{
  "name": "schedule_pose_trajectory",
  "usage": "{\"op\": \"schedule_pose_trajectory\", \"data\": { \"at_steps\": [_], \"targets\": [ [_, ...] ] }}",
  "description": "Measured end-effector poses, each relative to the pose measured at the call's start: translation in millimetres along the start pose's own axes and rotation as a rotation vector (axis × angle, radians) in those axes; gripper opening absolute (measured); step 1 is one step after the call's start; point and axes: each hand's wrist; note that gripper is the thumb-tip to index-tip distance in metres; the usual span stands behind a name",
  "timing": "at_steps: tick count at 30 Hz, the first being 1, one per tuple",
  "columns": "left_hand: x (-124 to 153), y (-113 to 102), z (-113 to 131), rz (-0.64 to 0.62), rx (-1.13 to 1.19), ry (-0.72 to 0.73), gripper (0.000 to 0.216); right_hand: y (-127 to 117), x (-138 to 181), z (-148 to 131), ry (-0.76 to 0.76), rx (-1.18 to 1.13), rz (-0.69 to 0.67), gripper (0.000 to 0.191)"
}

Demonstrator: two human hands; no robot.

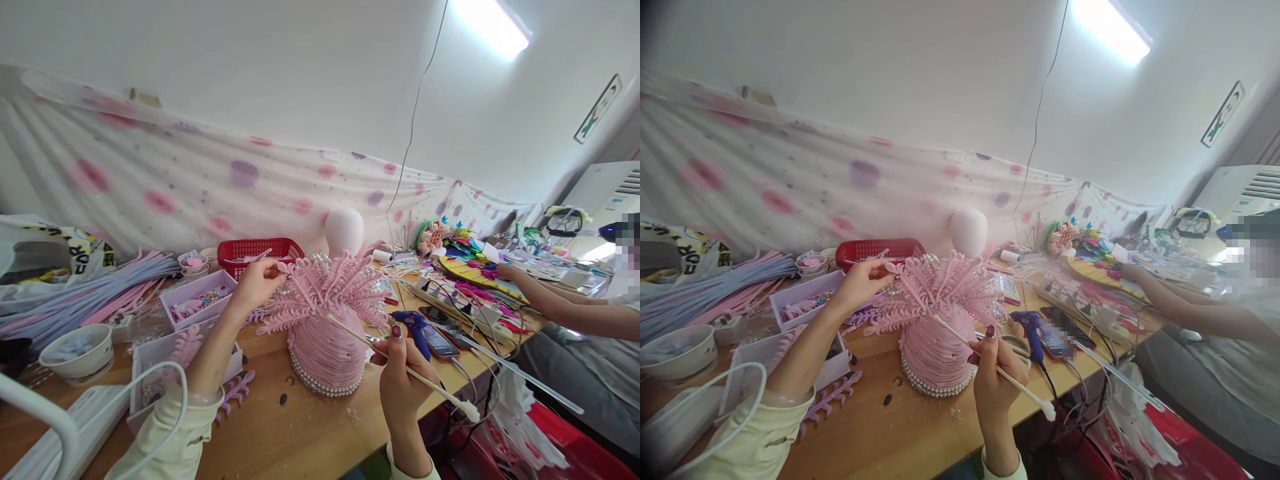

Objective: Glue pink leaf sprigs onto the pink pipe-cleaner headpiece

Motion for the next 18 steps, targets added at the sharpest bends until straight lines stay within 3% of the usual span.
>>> {"op": "schedule_pose_trajectory", "data": {
  "at_steps": [14,18],
  "targets": [
    [0.0,0.2,-0.3,0.04,0.006,0.024,0.028,-5.5,1.6,5.7,-0.021,0.006,0.01,0.057],
    [-1.1,4.3,-6.2,0.055,0.05,-0.005,0.042,1.4,-3.5,-0.7,-0.028,0.002,-0.123,0.056]
  ]
}}
Point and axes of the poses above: each hand's wrist, its own x-axis away from the middle knuckle, its own y-axis out of the palm, z = x × y, and after that the axes turned 9 degrees about -z, right-handed
